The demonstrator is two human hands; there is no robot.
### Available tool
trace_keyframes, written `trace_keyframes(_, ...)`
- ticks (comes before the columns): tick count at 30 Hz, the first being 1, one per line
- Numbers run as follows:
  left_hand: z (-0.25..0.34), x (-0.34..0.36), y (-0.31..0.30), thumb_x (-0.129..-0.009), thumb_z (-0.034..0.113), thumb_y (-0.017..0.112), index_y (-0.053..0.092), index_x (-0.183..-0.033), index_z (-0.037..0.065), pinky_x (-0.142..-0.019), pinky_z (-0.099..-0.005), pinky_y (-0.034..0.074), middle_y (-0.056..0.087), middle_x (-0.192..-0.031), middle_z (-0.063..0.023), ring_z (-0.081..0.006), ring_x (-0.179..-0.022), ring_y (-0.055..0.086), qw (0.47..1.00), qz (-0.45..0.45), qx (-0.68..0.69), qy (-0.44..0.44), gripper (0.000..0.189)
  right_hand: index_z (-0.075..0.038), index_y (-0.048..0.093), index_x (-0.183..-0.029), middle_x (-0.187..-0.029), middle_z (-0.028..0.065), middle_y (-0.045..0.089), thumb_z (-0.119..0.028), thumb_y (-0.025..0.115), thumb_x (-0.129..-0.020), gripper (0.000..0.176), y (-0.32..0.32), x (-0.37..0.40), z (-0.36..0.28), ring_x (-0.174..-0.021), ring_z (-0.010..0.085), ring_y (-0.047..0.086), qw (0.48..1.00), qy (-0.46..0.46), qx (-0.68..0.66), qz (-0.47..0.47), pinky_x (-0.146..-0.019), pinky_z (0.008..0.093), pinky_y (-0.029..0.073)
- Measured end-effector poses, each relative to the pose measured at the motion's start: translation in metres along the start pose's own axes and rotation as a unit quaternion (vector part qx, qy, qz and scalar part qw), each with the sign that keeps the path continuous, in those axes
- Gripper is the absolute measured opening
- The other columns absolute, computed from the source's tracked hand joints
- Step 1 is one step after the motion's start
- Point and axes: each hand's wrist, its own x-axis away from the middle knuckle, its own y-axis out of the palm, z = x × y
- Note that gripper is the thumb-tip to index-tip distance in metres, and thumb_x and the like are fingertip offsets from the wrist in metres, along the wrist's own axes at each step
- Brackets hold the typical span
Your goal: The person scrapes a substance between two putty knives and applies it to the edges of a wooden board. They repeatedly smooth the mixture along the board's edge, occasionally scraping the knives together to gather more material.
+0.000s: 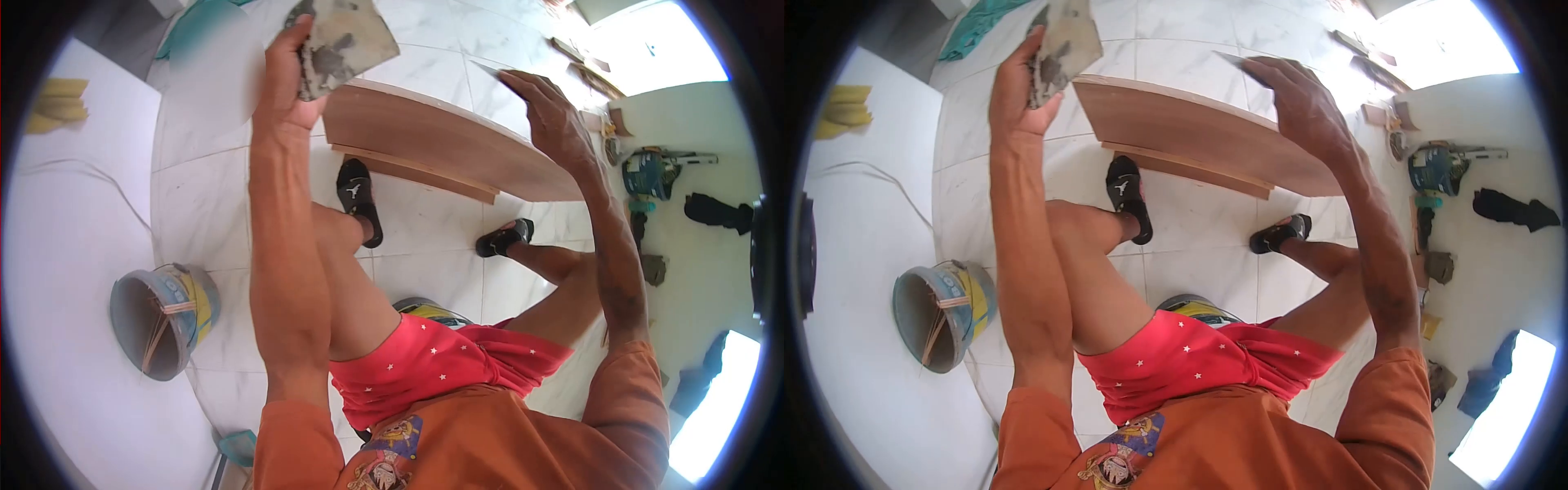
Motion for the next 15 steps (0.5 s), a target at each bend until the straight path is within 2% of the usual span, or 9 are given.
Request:
trace_keyframes(2, -0.001, -0.017, -0.019, -0.102, 0.015, 0.058, 0.060, -0.124, -0.005, -0.101, -0.0371, 0.053, 0.069, -0.121, -0.0138, -0.0244, -0.111, 0.068, 0.999, 0.008, -0.034, 0.010, 0.030, -0.005, 0.065, -0.126, -0.121, 0.0171, 0.068, 0.008, 0.052, -0.091, 0.039, -0.006, 0.033, 0.015, -0.113, 0.0366, 0.064, 0.998, 0.060, 0.016, -0.007, -0.098, 0.0454, 0.052)
trace_keyframes(6, -0.010, -0.021, -0.007, -0.101, 0.014, 0.060, 0.061, -0.124, -0.004, -0.100, -0.0362, 0.053, 0.069, -0.121, -0.0126, -0.0243, -0.111, 0.067, 0.996, 0.045, -0.078, 0.013, 0.029, -0.003, 0.065, -0.126, -0.121, 0.0195, 0.068, 0.001, 0.052, -0.096, 0.033, 0.009, 0.079, 0.016, -0.109, 0.0388, 0.065, 0.979, 0.197, 0.023, -0.054, -0.094, 0.0446, 0.053)
trace_keyframes(7, -0.011, -0.023, -0.006, -0.101, 0.013, 0.060, 0.061, -0.124, -0.004, -0.100, -0.0362, 0.053, 0.069, -0.121, -0.0124, -0.0241, -0.111, 0.067, 0.995, 0.048, -0.084, 0.014, 0.029, -0.001, 0.067, -0.121, -0.115, 0.0228, 0.069, -0.008, 0.053, -0.097, 0.028, 0.010, 0.082, 0.014, -0.104, 0.0420, 0.066, 0.966, 0.251, -0.009, -0.057, -0.091, 0.0467, 0.052)
trace_keyframes(10, -0.014, -0.032, -0.012, -0.099, 0.012, 0.062, 0.062, -0.124, -0.002, -0.102, -0.0369, 0.051, 0.069, -0.122, -0.0114, -0.0237, -0.112, 0.067, 0.995, 0.043, -0.093, 0.012, 0.028, 0.000, 0.067, -0.117, -0.106, 0.0257, 0.070, -0.018, 0.053, -0.097, 0.030, -0.001, 0.096, 0.035, -0.098, 0.0454, 0.066, 0.923, 0.365, 0.055, -0.110, -0.089, 0.0503, 0.051)
trace_keyframes(11, -0.015, -0.034, -0.012, -0.099, 0.012, 0.062, 0.062, -0.123, -0.002, -0.102, -0.0370, 0.051, 0.069, -0.122, -0.0112, -0.0237, -0.112, 0.067, 0.995, 0.038, -0.095, 0.008, 0.028, 0.001, 0.067, -0.113, -0.099, 0.0288, 0.069, -0.025, 0.054, -0.095, 0.034, -0.008, 0.105, 0.048, -0.096, 0.0473, 0.066, 0.908, 0.395, 0.065, -0.124, -0.088, 0.0529, 0.050)
trace_keyframes(14, -0.018, -0.039, -0.006, -0.098, 0.010, 0.063, 0.062, -0.123, -0.002, -0.104, -0.0378, 0.050, 0.069, -0.123, -0.0104, -0.0235, -0.113, 0.066, 0.994, 0.034, -0.103, 0.024, 0.028, 0.001, 0.067, -0.112, -0.099, 0.0301, 0.069, -0.024, 0.054, -0.094, 0.034, -0.024, 0.138, 0.087, -0.097, 0.0476, 0.066, 0.855, 0.478, 0.079, -0.186, -0.088, 0.0530, 0.050)
trace_keyframes(15, -0.019, -0.038, 0.001, -0.098, 0.010, 0.063, 0.062, -0.123, -0.002, -0.104, -0.0380, 0.050, 0.069, -0.123, -0.0102, -0.0233, -0.113, 0.066, 0.992, 0.043, -0.113, 0.031, 0.028, 0.002, 0.067, -0.113, -0.099, 0.0307, 0.069, -0.022, 0.054, -0.092, 0.034, -0.025, 0.144, 0.091, -0.097, 0.0473, 0.066, 0.861, 0.463, 0.102, -0.184, -0.089, 0.0529, 0.050)
